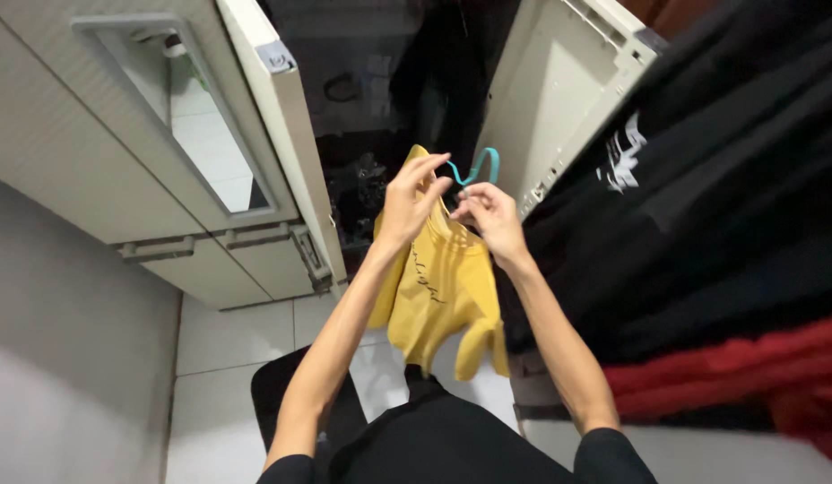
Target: The person picks up clothes from a red laundry basket on a bed, places them on hangers, and hangs them in a wardrobe. They handle a black shirt and a yellow shirt, placing each on a hanger and storing them in the closet.
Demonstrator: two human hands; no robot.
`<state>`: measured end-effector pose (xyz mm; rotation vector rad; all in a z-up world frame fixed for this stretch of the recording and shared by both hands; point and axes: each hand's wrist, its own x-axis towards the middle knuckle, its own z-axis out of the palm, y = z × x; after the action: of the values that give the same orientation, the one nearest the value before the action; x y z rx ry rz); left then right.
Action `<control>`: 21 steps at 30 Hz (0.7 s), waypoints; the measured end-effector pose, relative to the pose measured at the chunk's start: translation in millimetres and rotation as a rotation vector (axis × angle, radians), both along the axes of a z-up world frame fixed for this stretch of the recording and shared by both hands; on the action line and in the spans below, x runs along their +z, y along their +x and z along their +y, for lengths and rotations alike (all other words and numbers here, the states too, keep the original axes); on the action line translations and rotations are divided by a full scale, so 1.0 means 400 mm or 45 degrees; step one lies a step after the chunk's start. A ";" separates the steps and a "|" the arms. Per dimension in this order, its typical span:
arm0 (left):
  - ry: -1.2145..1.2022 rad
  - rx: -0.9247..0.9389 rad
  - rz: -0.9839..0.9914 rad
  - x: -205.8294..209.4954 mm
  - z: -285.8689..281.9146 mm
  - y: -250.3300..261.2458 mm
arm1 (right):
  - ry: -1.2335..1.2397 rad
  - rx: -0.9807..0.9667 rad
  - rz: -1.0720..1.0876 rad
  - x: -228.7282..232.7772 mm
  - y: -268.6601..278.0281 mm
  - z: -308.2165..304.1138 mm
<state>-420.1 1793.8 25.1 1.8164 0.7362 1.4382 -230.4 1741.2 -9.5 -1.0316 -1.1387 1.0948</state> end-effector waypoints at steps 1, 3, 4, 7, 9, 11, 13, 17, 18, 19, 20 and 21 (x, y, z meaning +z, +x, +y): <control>-0.067 -0.085 -0.045 0.009 0.021 0.023 | 0.009 0.013 -0.033 -0.007 -0.001 0.046; 0.082 -0.024 0.005 0.025 0.096 0.073 | 0.034 0.047 -0.024 -0.011 -0.003 0.129; 0.159 0.009 0.032 0.026 0.137 0.091 | 0.050 0.067 -0.018 -0.004 -0.002 0.169; 0.114 0.039 -0.001 0.019 0.256 0.130 | 0.048 0.095 0.027 0.035 0.017 0.271; 0.186 0.189 0.100 0.013 0.315 0.152 | 0.219 -0.241 -0.595 0.045 0.034 0.290; 0.196 0.244 0.136 0.017 0.363 0.170 | 0.198 -0.443 -1.068 0.052 0.054 0.278; 0.149 0.206 0.104 0.025 0.403 0.182 | -0.005 -0.453 -1.195 0.059 0.066 0.253; 0.089 0.243 0.100 0.020 0.477 0.199 | -0.151 -0.328 -1.077 0.083 0.064 0.266; 0.141 0.252 0.101 0.016 0.499 0.204 | -0.138 -0.288 -1.050 0.083 0.060 0.273; 0.197 0.256 0.106 0.014 0.521 0.208 | -0.100 -0.325 -1.120 0.084 0.054 0.283; 0.160 0.273 0.107 0.011 0.536 0.211 | -0.062 -0.362 -1.190 0.085 0.048 0.294; 0.125 0.290 0.108 0.008 0.551 0.216 | -0.023 -0.401 -1.260 0.088 0.045 0.306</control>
<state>-333.6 2014.4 28.3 1.9276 0.9560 1.5734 -212.4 1863.5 25.6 -1.7784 -1.6379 0.2970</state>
